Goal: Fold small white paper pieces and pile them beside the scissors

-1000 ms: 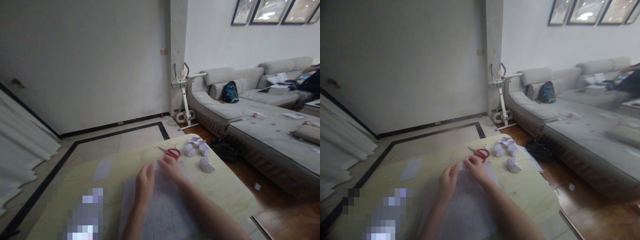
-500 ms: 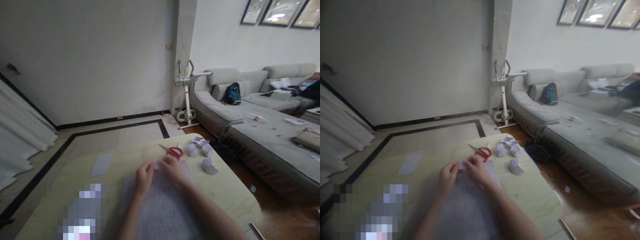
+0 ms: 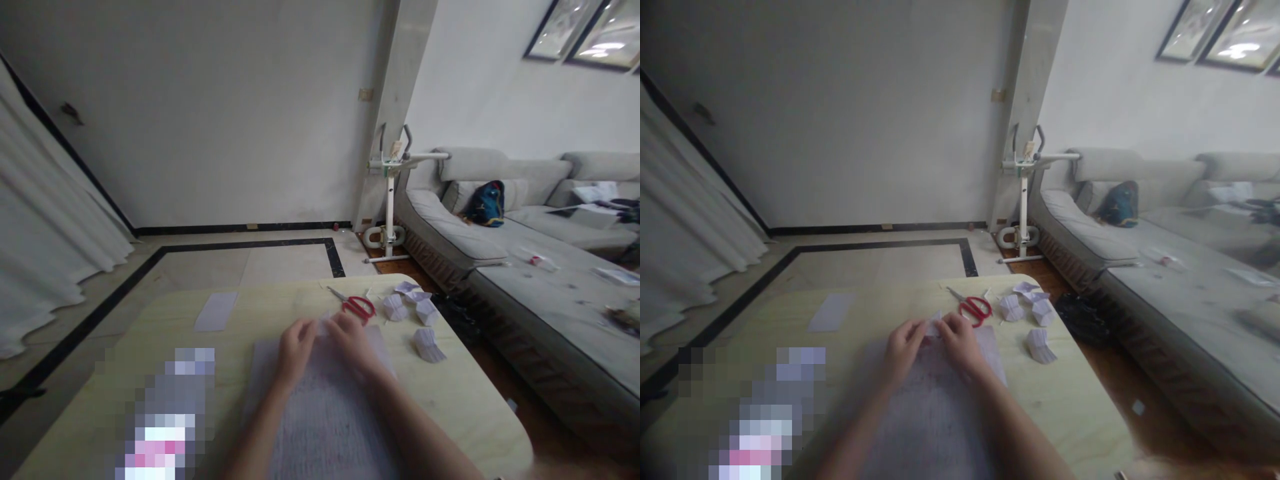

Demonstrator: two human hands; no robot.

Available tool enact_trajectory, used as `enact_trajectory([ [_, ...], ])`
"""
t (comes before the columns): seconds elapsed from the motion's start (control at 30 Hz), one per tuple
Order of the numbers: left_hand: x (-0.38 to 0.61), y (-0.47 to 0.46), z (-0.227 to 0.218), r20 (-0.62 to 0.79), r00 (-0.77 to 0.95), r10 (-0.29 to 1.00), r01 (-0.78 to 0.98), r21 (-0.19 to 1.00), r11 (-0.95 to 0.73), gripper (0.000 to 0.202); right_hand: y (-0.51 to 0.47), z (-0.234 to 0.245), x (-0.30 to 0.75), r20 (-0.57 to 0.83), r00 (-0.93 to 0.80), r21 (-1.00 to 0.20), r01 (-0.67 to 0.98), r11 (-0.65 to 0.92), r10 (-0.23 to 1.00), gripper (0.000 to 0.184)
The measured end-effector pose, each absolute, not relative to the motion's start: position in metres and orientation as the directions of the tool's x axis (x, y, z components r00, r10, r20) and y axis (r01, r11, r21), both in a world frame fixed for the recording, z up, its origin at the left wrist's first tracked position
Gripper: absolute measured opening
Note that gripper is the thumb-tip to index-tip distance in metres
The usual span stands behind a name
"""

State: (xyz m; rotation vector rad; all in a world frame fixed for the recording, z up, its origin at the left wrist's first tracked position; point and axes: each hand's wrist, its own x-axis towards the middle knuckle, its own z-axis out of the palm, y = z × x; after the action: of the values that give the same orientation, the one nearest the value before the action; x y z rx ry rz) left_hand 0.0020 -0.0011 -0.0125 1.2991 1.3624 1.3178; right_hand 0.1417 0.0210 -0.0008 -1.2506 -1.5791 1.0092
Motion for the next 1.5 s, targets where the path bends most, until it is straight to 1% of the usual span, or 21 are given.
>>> enact_trajectory([
  [0.17,0.002,0.0,-0.008,0.029,-0.117,0.993,0.025,0.999,-0.027,0.033,0.02,0.001,0.142,0.156,-0.136,-0.939,0.287,0.19,0.978,0.024],
  [0.3,-0.001,0.002,-0.003,-0.044,-0.177,0.983,-0.077,0.997,0.031,0.032,0.02,-0.002,0.142,0.166,-0.13,-0.969,0.163,0.186,0.978,0.017],
  [0.33,-0.002,0.002,-0.002,-0.055,-0.172,0.984,-0.104,0.994,0.038,0.032,0.02,-0.003,0.142,0.161,-0.135,-0.976,0.122,0.178,0.978,0.019],
  [0.43,-0.001,0.002,-0.004,-0.083,-0.098,0.992,-0.216,0.975,0.061,0.034,0.02,-0.005,0.142,0.141,-0.172,-0.989,0.022,0.147,0.975,0.028],
  [0.5,0.001,0.001,-0.006,-0.094,-0.05,0.994,-0.262,0.962,0.078,0.033,0.021,-0.005,0.143,0.133,-0.178,-0.991,-0.01,0.134,0.975,0.027],
  [0.57,0.003,0.0,-0.007,-0.084,-0.029,0.996,-0.252,0.965,0.074,0.031,0.021,-0.005,0.144,0.112,-0.173,-0.994,-0.021,0.11,0.979,0.025],
  [0.7,0.003,-0.001,-0.004,-0.026,-0.027,0.999,-0.158,0.987,0.021,0.031,0.021,-0.003,0.145,0.052,-0.18,-0.997,-0.057,0.043,0.982,0.021],
  [0.77,0.002,-0.002,-0.002,0.002,-0.031,1.0,-0.099,0.995,-0.005,0.033,0.021,-0.001,0.145,0.054,-0.192,-0.997,-0.071,0.041,0.98,0.021],
  [0.87,0.002,-0.002,-0.001,0.048,-0.042,0.998,-0.02,0.999,-0.049,0.033,0.02,0.002,0.145,0.093,-0.203,-0.995,-0.056,0.083,0.975,0.02],
  [0.97,0.003,-0.001,-0.003,0.064,-0.042,0.997,-0.015,0.998,-0.065,0.032,0.021,0.004,0.144,0.116,-0.177,-0.992,0.033,0.123,0.977,0.019],
  [1.07,0.002,-0.001,-0.004,0.062,-0.07,0.996,-0.016,0.998,-0.063,0.032,0.023,0.003,0.144,0.108,-0.151,-0.988,0.097,0.123,0.983,0.019],
  [1.27,0.0,-0.001,-0.003,0.046,-0.107,0.993,0.002,0.999,-0.046,0.032,0.024,-0.005,0.144,0.096,-0.122,-0.99,0.087,0.107,0.988,0.019],
  [1.37,-0.002,-0.001,-0.004,0.089,-0.132,0.987,0.044,0.996,-0.083,0.024,0.023,-0.007,0.143,0.092,-0.1,-0.993,0.067,0.099,0.991,0.021],
  [1.5,-0.001,-0.001,-0.006,0.116,-0.087,0.99,0.059,0.992,-0.111,0.016,0.022,-0.005,0.143,0.103,-0.092,-0.993,0.053,0.108,0.99,0.022],
])
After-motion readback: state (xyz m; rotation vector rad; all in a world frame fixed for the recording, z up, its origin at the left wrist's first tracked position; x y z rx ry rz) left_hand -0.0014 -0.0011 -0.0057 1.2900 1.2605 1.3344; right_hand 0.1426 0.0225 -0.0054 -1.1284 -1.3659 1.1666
